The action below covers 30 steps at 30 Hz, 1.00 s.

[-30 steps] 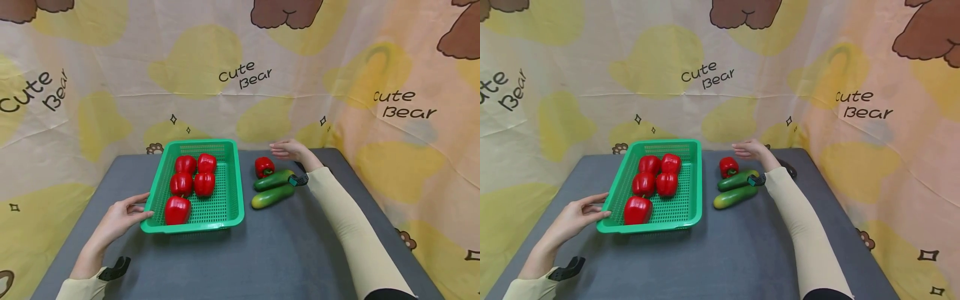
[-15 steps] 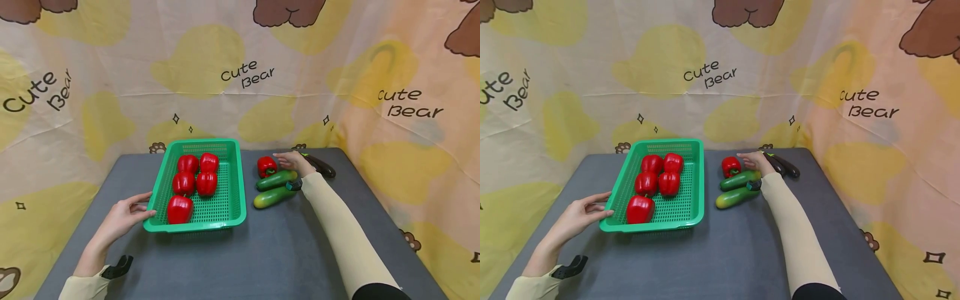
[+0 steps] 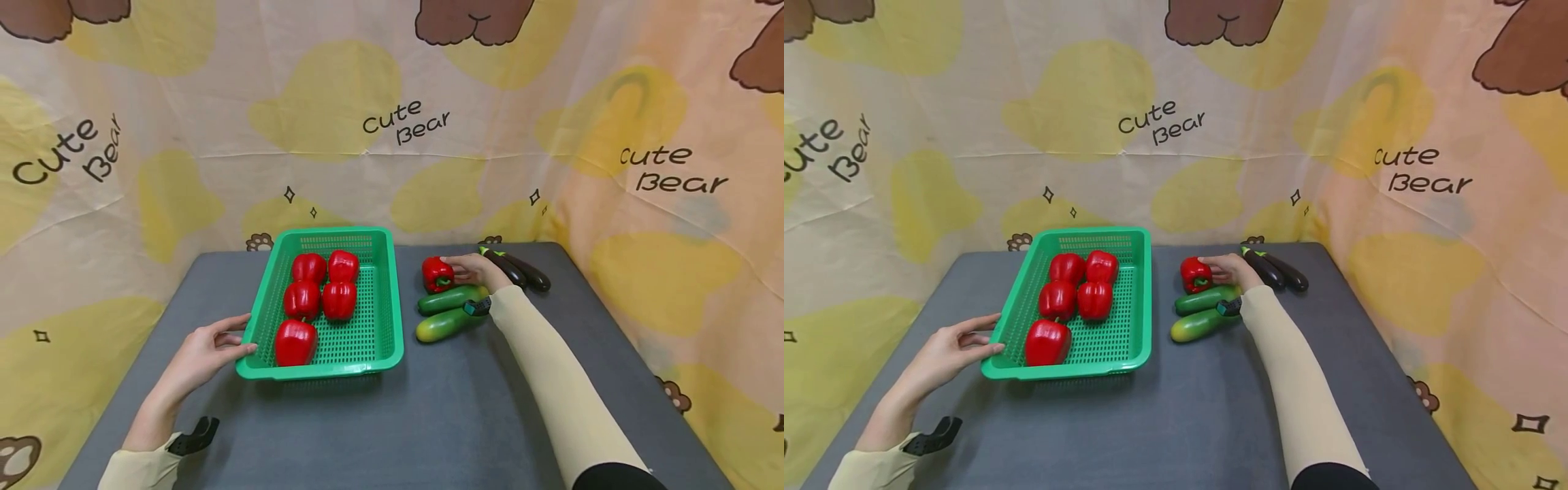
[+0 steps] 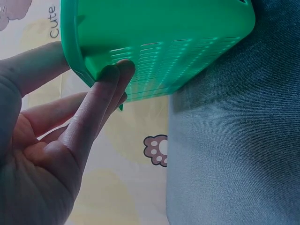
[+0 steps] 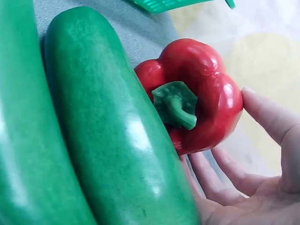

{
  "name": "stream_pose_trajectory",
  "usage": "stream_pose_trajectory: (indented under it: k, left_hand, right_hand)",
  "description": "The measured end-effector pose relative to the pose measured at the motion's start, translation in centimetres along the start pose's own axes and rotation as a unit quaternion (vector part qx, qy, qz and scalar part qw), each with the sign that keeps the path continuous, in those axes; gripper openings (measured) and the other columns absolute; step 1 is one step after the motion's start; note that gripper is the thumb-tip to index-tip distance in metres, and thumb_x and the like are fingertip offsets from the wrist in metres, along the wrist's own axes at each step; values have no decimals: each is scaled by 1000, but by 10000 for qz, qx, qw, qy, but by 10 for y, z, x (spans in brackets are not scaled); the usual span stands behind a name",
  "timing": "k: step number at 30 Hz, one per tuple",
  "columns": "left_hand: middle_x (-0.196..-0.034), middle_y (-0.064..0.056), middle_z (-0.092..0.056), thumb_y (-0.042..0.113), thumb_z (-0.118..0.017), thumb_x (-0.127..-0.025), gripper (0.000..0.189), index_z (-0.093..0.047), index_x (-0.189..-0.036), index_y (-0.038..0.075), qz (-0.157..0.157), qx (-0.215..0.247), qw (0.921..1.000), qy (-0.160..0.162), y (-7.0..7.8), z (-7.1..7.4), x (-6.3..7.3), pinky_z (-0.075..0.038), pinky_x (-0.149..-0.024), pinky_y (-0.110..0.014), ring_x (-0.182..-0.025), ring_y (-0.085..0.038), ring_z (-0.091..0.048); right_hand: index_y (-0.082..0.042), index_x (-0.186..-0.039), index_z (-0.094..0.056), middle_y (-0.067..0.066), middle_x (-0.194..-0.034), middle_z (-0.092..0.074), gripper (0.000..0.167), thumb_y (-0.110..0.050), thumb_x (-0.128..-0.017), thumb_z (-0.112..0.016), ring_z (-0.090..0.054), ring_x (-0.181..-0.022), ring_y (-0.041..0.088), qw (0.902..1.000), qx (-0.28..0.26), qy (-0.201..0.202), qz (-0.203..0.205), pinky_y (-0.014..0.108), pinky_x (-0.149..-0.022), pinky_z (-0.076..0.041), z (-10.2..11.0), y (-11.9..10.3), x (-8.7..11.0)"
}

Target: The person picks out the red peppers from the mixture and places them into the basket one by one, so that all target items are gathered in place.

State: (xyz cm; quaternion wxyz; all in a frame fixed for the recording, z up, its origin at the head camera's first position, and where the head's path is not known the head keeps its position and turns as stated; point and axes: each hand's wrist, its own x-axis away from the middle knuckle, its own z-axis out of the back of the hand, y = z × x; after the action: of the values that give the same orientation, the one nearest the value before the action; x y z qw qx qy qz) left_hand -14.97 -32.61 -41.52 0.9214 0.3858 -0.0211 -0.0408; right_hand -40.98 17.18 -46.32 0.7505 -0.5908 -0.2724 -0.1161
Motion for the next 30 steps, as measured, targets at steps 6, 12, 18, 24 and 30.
stream_pose_trajectory:
  k: [6, 12, 18, 24, 30]
  left_hand:
    - [-109, -12, -69, 36, -71, -85, 67, -46, -140, 6, 51, 13, 10000, -26, -1, -1, 0, -49, -71, -24, -88, -1, -64]
    - [-111, -12, -69, 36, -71, -85, 68, -46, -140, 6, 67, 50, 10000, -45, 0, 0, 1, -50, -71, -25, -89, -4, -65]
    - [-110, -13, -69, 35, -71, -85, 67, -47, -139, 5, 36, 27, 10000, -24, 0, 0, 0, -50, -71, -25, -88, -4, -66]
    - [-108, -13, -70, 34, -71, -85, 66, -47, -139, 5, -22, 48, 10000, -15, -1, 0, 0, -50, -71, -24, -87, -1, -65]
    - [-106, -11, -70, 34, -71, -85, 66, -47, -139, 6, -64, 45, 10000, -15, -2, 1, -1, -50, -71, -24, -86, 0, -65]
  right_hand:
    - [-8, -148, -28, 20, -143, -42, 79, -36, -86, -68, -49, -126, 33, 9993, -108, -341, -86, 43, -97, -46, -3, -1, 6]
    - [-9, -149, -25, 19, -139, -41, 70, -35, -93, -59, -50, -120, 31, 9978, -8, -659, -79, 44, -98, -45, -13, -6, 20]
    - [-16, -150, -23, 19, -143, -34, 69, -32, -94, -58, -44, -126, 35, 9969, -48, -778, 70, 46, -96, -46, -16, -5, 22]
    - [-3, -146, -28, 17, -143, -40, 80, -35, -85, -69, -45, -127, 35, 9989, 59, -410, 225, 43, -88, -51, -19, -2, 22]
    - [-2, -148, -26, 13, -152, -30, 75, -19, -87, -68, -36, -137, 29, 9976, -647, 91, 244, 39, -105, -39, -27, -4, 21]
